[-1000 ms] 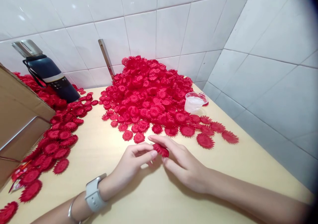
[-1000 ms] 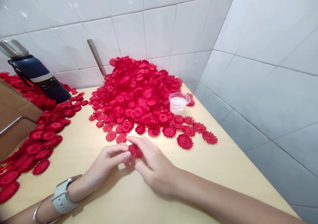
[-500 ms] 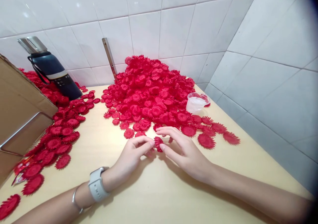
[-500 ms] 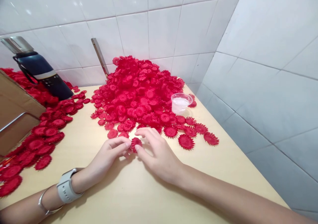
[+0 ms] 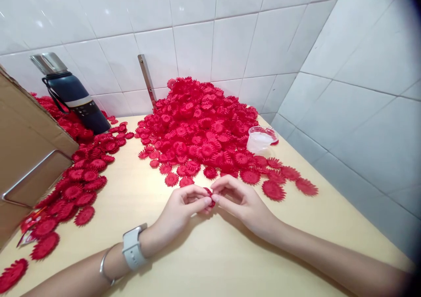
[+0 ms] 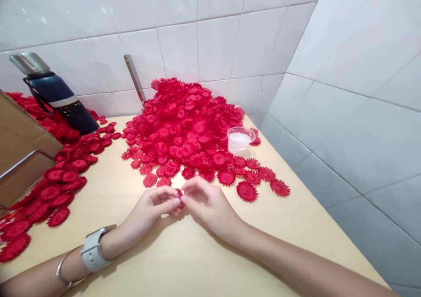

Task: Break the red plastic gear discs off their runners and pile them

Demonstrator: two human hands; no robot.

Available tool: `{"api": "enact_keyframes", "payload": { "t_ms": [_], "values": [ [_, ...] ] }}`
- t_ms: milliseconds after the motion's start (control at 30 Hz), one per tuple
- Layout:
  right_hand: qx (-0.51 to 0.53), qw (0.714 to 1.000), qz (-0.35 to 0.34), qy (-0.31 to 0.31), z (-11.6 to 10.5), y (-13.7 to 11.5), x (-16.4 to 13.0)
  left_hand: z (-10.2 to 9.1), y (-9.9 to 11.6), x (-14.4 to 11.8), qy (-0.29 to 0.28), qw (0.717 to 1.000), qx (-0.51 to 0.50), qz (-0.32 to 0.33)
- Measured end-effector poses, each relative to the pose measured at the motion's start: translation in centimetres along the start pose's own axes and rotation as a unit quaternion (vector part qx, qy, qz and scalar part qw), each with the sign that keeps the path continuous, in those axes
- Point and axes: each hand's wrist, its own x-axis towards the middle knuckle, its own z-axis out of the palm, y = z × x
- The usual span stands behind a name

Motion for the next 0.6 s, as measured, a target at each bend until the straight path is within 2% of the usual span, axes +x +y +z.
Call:
{"api": "enact_keyframes", "payload": {
  "t_ms": [267, 467, 600],
  "values": [
    [0.122, 0.991, 0.046, -0.020, -0.01, -0.11, 0.18, 0.07, 0.27, 0.01, -0.009, 1.000, -0.008, -0.018],
    [0.165, 0.984, 0.059, -0.026, 0.15, -0.10, 0.31, 0.04, 0.15, 0.02, -0.017, 1.000, -0.007, -0.020],
    [0.157, 0.985, 0.065, -0.024, 0.03, 0.37, 0.30, 0.10, 0.05, -0.01, -0.024, 0.999, 0.000, -0.024]
  ]
}}
